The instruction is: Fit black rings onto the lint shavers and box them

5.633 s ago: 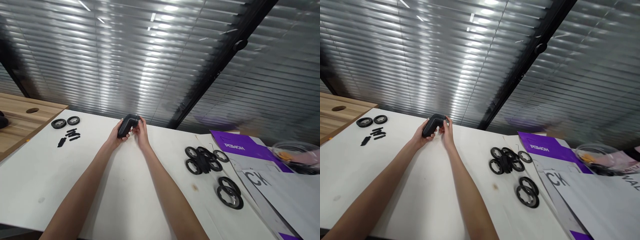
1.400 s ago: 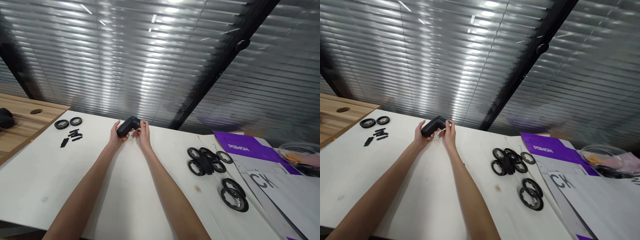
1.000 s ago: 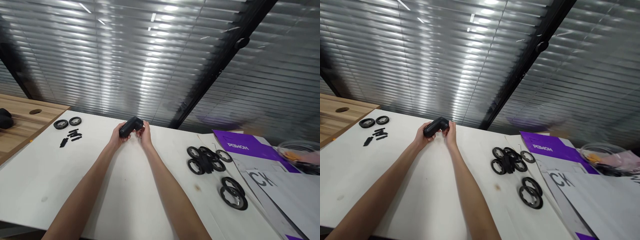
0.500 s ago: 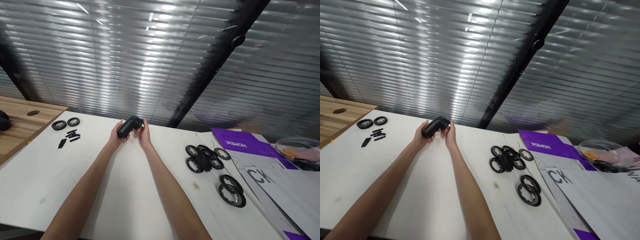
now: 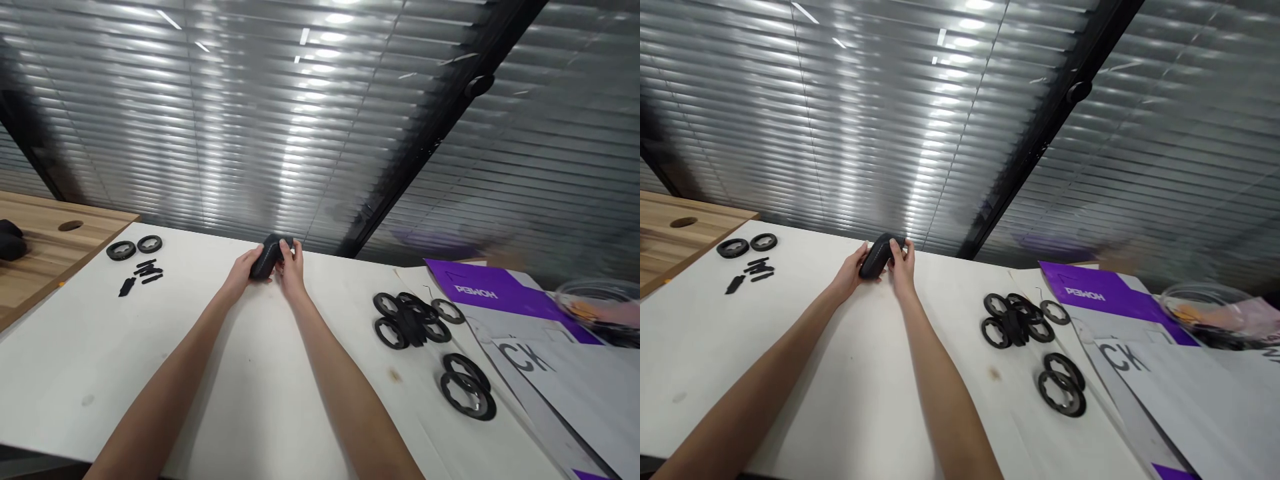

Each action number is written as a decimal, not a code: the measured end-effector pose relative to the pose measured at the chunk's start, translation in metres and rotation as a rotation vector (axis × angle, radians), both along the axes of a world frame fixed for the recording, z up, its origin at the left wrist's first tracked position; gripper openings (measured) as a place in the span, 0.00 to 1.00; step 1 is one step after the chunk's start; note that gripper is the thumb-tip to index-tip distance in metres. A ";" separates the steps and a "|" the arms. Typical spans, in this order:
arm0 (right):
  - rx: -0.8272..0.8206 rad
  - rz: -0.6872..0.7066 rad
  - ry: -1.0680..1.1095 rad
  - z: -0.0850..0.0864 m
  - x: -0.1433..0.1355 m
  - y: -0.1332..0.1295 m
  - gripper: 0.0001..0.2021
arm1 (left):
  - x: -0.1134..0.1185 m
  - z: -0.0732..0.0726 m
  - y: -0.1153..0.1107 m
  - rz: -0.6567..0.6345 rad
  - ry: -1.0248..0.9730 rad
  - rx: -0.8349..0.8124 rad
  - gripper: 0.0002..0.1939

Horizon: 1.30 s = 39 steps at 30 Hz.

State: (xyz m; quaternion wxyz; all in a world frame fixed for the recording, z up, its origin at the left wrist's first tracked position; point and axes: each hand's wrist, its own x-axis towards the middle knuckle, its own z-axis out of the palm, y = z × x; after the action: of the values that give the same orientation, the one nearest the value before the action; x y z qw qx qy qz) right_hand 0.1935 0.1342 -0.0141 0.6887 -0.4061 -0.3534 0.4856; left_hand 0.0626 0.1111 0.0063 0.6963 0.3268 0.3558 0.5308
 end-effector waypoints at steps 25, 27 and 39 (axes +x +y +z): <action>0.575 0.022 -1.442 -0.019 -0.009 -0.017 0.35 | -0.010 -0.016 0.022 0.166 -0.441 -0.314 0.27; 0.549 0.017 -1.429 -0.020 -0.008 -0.016 0.35 | -0.010 -0.017 0.022 0.150 -0.430 -0.328 0.28; 0.554 0.005 -1.424 -0.017 -0.011 -0.015 0.31 | -0.011 -0.016 0.021 0.107 -0.471 -0.349 0.26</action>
State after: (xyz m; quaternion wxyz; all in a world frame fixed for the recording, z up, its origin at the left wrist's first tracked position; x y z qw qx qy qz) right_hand 0.1820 0.1192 -0.0315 0.3700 -0.4329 -0.8220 0.0016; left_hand 0.0513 0.1318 -0.0097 0.7764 0.0509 0.2871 0.5587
